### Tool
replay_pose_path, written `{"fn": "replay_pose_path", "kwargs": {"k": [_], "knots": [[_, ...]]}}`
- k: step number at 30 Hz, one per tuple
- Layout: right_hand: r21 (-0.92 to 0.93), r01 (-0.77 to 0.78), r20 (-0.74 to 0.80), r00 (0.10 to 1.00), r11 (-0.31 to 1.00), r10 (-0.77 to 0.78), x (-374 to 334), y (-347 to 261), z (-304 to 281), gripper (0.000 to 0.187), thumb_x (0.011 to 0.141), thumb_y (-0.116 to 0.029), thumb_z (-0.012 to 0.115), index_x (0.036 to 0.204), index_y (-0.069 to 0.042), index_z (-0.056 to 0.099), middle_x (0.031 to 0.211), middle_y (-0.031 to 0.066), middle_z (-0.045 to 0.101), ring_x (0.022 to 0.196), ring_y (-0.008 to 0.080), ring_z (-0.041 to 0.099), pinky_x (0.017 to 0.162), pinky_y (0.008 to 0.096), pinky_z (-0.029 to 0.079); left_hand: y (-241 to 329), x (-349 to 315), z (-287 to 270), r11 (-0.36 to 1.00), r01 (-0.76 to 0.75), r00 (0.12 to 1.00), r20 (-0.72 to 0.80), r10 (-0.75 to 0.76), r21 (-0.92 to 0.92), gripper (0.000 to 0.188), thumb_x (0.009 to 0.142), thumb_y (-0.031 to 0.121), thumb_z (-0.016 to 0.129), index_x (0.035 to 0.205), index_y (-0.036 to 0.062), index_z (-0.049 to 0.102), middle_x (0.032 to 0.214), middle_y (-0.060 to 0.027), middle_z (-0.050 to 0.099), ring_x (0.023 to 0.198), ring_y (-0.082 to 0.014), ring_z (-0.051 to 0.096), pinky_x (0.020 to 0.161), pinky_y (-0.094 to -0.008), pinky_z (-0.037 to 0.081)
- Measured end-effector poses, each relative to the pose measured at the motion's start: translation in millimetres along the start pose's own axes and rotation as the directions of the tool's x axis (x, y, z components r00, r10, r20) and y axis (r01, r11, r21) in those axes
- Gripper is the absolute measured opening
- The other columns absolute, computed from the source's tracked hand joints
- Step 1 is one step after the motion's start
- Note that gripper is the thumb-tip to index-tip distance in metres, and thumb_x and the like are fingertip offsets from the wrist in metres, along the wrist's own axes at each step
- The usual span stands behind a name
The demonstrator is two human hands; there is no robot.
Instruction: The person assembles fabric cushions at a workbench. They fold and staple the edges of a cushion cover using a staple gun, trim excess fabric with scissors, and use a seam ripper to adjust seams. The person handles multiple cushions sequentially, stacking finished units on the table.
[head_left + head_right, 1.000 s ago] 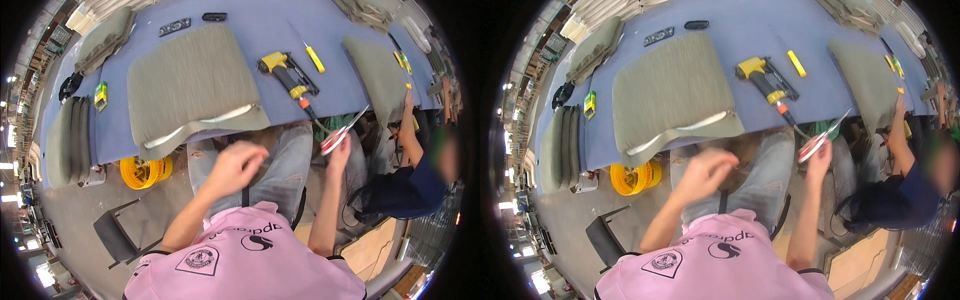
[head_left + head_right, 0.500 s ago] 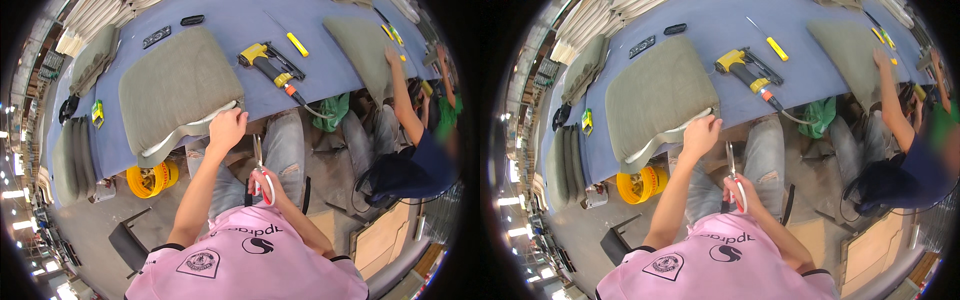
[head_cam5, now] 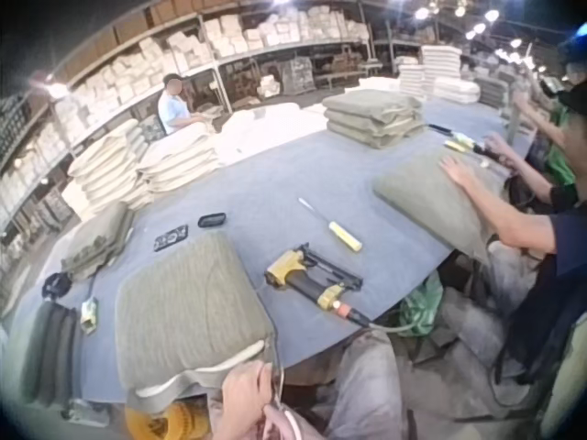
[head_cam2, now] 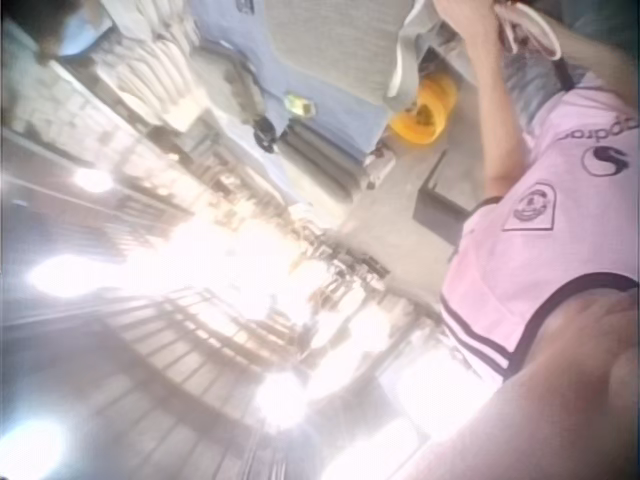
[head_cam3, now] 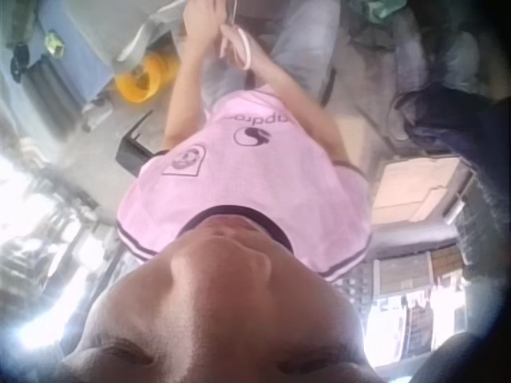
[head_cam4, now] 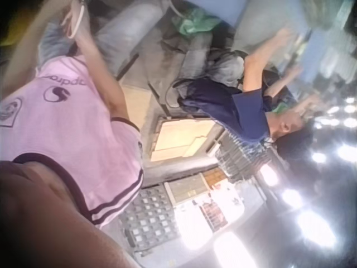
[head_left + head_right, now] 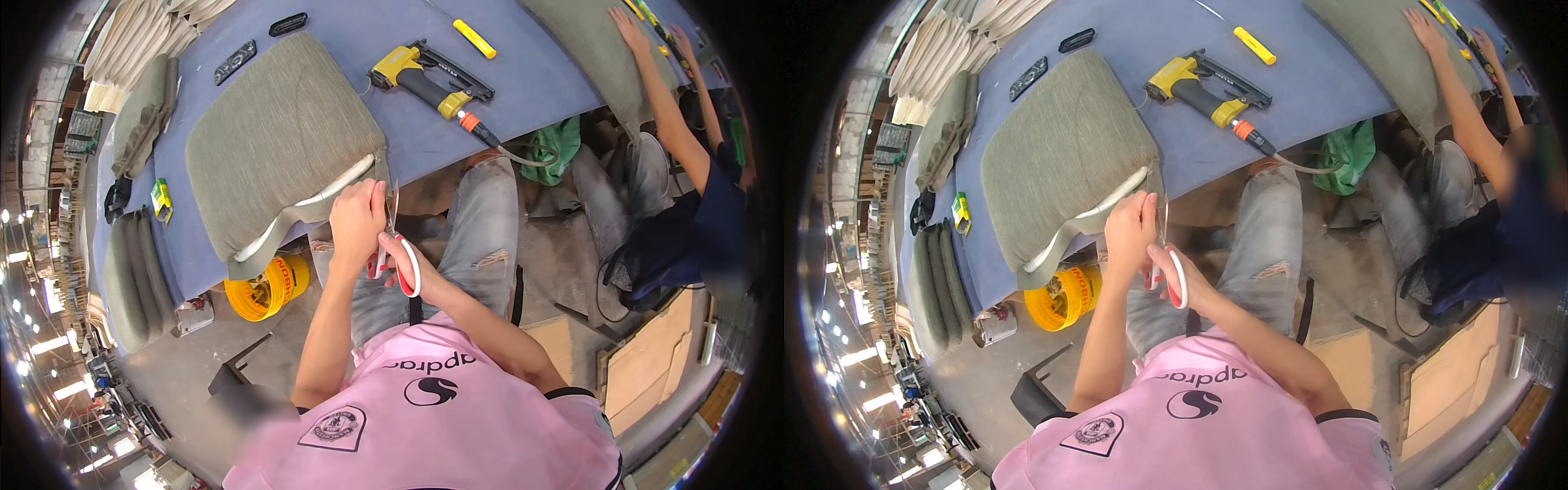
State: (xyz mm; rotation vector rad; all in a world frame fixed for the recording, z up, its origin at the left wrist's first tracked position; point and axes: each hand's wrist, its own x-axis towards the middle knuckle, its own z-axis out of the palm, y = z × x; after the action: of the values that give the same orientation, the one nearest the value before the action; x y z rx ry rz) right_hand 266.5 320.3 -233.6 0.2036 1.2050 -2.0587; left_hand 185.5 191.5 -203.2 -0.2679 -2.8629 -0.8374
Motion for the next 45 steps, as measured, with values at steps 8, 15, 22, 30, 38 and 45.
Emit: {"fn": "replay_pose_path", "kwargs": {"k": [8,15,22,30,38,45], "knots": [[0.025,0.129,-0.032,0.991,0.991,-0.129,11.7,14.5,4.8,0.066,0.110,-0.069,0.042,0.113,-0.005,0.059,0.093,0.0050,0.067,0.085,0.0121,0.062,0.064,0.0281,0.051,-9.0,-21.4,-7.0,0.993,0.032,0.994,0.108,-0.020,-0.111,0.032,0.108,0.024,0.058,0.084,0.0032,0.058,0.080,-0.0153,0.061,0.081,-0.0384,0.060,0.078,-0.0464,0.040],[-0.030,0.258,0.005,0.966,0.966,-0.258,7.6,49.4,8.9,0.070,0.110,-0.071,0.041,0.100,-0.004,0.059,0.071,0.0048,0.060,0.067,0.0144,0.061,0.058,0.0294,0.047,-16.6,-43.4,-9.2,0.992,-0.003,0.995,0.103,0.016,-0.126,0.031,0.108,0.022,0.058,0.084,0.0025,0.056,0.079,-0.0149,0.058,0.080,-0.0372,0.057,0.078,-0.0465,0.041],[0.040,0.248,0.021,0.968,0.968,-0.249,5.9,37.1,7.1,0.069,0.110,-0.072,0.042,0.101,-0.005,0.059,0.074,0.0041,0.062,0.062,0.0136,0.061,0.057,0.0286,0.046,-14.9,-52.7,-12.4,0.984,-0.013,0.998,0.059,0.024,-0.176,0.028,0.107,0.020,0.061,0.086,0.0019,0.058,0.080,-0.0161,0.059,0.082,-0.0387,0.058,0.079,-0.0474,0.042],[-0.066,0.259,0.035,0.966,0.964,-0.257,14.8,37.8,-0.9,0.070,0.107,-0.075,0.045,0.105,-0.006,0.058,0.078,0.0033,0.062,0.063,0.0131,0.061,0.057,0.0287,0.046,-16.5,-59.7,-20.7,0.986,-0.011,0.996,0.087,0.025,-0.164,0.026,0.105,0.019,0.062,0.086,0.0015,0.059,0.081,-0.0158,0.060,0.083,-0.0382,0.059,0.079,-0.0470,0.044],[-0.177,0.220,0.025,0.975,0.959,-0.219,2.5,33.0,-10.2,0.075,0.104,-0.078,0.047,0.088,-0.006,0.056,0.064,0.0045,0.058,0.055,0.0149,0.059,0.051,0.0296,0.045,-16.8,-64.4,-30.5,0.990,-0.026,0.995,0.094,0.039,-0.136,0.025,0.103,0.016,0.063,0.085,0.0014,0.057,0.079,-0.0157,0.057,0.082,-0.0383,0.057,0.077,-0.0475,0.042],[-0.355,0.020,0.055,0.998,0.934,-0.001,-16.3,22.2,-30.8,0.057,0.106,-0.057,0.066,0.081,-0.007,0.055,0.059,0.0014,0.056,0.045,0.0131,0.055,0.046,0.0305,0.044,-22.8,-95.9,-60.4,0.999,0.011,0.987,0.162,-0.002,-0.050,0.023,0.100,0.014,0.068,0.083,0.0033,0.058,0.079,-0.0137,0.058,0.081,-0.0360,0.058,0.076,-0.0467,0.043]]}}
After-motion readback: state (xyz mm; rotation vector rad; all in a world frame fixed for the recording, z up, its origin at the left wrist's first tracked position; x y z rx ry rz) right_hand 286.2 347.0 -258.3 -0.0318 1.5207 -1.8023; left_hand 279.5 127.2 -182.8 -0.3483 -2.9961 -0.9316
